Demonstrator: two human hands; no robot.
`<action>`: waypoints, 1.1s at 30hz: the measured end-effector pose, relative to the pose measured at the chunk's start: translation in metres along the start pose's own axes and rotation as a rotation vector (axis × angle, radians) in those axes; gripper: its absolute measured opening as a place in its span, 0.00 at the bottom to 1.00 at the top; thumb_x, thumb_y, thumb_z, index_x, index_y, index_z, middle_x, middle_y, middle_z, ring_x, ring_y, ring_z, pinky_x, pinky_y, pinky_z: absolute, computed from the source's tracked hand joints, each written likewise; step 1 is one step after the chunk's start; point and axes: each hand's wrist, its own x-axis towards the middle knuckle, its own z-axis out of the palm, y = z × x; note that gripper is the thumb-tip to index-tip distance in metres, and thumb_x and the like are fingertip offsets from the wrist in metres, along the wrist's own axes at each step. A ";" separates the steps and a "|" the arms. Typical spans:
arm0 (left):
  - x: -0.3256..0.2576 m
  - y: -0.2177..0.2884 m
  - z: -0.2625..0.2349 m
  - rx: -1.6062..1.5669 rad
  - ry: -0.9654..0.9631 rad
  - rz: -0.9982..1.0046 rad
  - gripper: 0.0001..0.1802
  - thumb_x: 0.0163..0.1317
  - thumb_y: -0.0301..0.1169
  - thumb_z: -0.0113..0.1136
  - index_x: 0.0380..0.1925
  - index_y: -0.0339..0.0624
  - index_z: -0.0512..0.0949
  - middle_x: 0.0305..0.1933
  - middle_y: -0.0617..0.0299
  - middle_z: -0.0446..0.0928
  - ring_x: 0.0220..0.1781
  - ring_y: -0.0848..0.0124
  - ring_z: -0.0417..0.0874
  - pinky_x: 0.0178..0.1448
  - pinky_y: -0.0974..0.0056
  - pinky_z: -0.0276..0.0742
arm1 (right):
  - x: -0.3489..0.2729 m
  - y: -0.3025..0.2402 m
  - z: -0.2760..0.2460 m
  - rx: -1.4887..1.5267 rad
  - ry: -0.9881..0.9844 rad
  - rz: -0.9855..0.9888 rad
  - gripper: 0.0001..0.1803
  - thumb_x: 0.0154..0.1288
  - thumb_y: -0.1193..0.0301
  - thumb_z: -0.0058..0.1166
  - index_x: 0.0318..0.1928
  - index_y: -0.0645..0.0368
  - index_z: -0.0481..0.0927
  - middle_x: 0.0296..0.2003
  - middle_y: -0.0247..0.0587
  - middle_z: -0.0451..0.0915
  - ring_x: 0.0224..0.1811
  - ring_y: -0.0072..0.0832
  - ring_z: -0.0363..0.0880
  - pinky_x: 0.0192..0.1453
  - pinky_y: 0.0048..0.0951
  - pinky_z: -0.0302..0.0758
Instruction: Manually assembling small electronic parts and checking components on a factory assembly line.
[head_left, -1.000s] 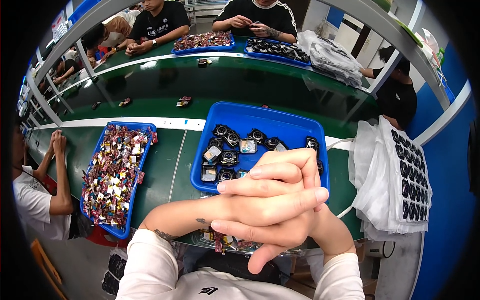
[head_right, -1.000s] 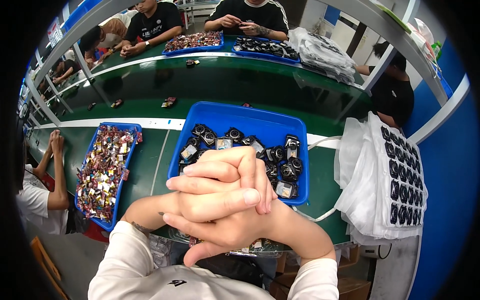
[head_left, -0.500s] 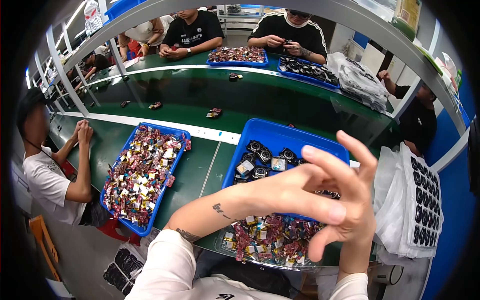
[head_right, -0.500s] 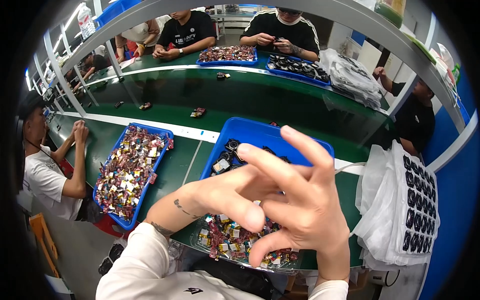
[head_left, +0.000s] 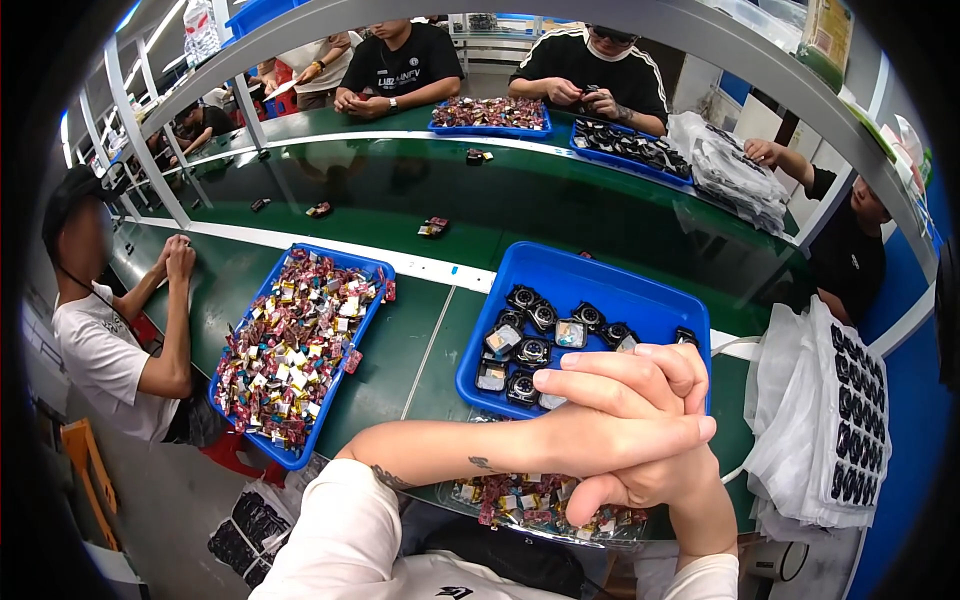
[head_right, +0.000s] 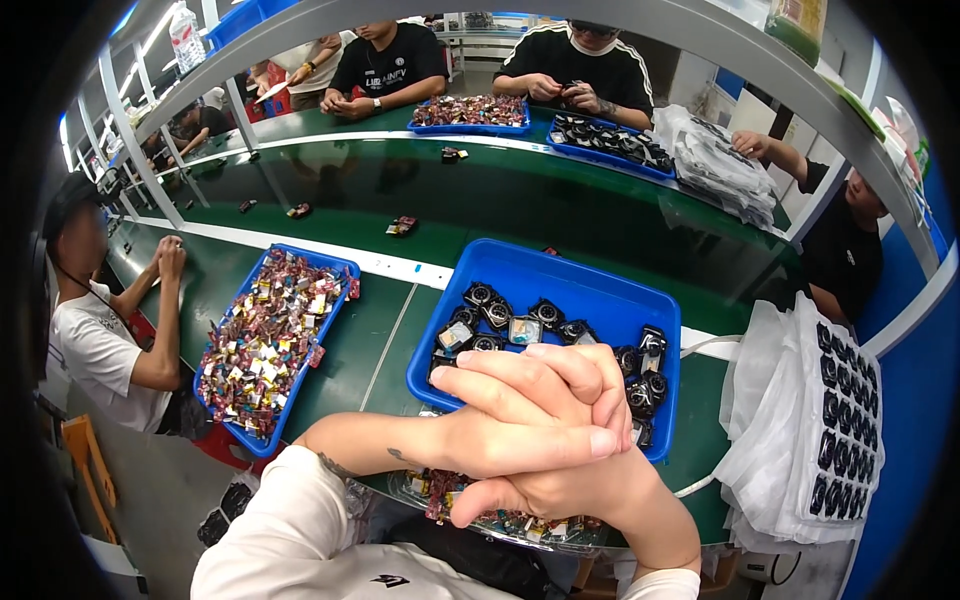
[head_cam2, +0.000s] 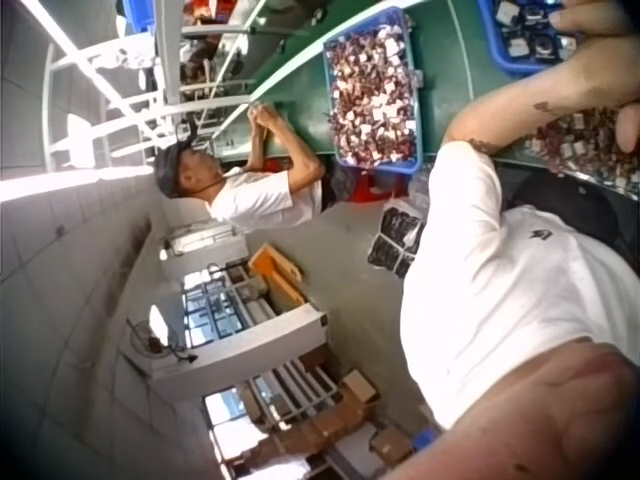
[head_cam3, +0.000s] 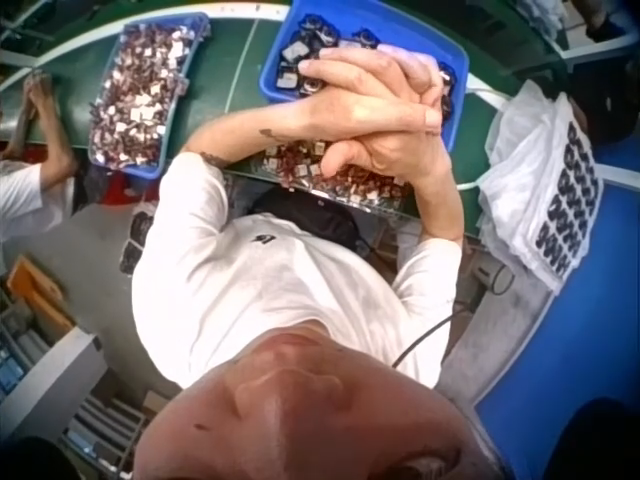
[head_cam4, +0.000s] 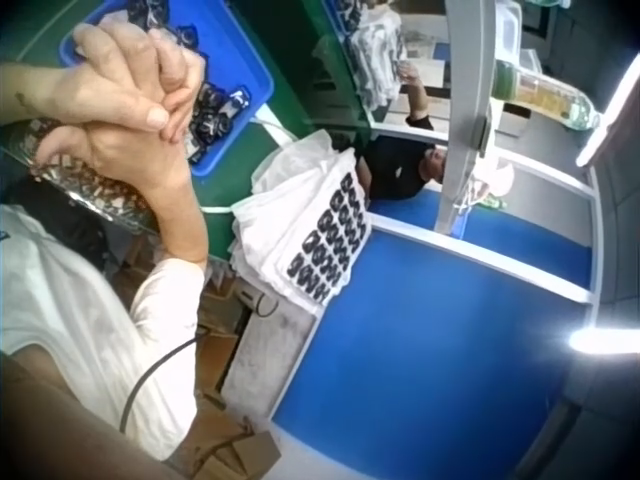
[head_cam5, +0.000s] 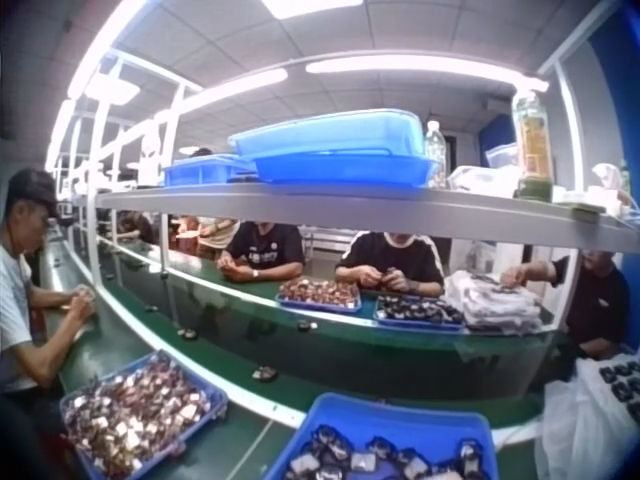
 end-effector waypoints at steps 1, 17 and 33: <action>0.004 -0.010 0.005 -0.014 0.000 0.020 0.43 0.64 0.59 0.44 0.65 0.33 0.57 0.65 0.42 0.64 0.67 0.57 0.65 0.68 0.54 0.63 | 0.003 0.001 -0.002 0.001 0.007 -0.020 0.47 0.41 0.25 0.44 0.43 0.53 0.84 0.46 0.35 0.79 0.51 0.32 0.68 0.57 0.37 0.60; 0.019 -0.036 -0.014 -0.299 -0.051 -0.367 0.34 0.71 0.57 0.35 0.66 0.43 0.61 0.64 0.51 0.68 0.65 0.59 0.68 0.67 0.52 0.63 | 0.004 -0.027 0.019 -0.082 0.193 -0.177 0.18 0.57 0.50 0.56 0.50 0.16 0.75 0.57 0.20 0.72 0.61 0.29 0.66 0.64 0.43 0.54; 0.013 -0.017 -0.001 1.443 0.128 0.681 0.41 0.56 0.21 0.49 0.70 0.61 0.55 0.76 0.44 0.38 0.77 0.43 0.34 0.72 0.37 0.37 | 0.002 0.006 -0.011 1.145 0.381 0.545 0.70 0.45 0.26 0.48 0.72 0.59 0.30 0.72 0.58 0.39 0.74 0.49 0.42 0.73 0.50 0.45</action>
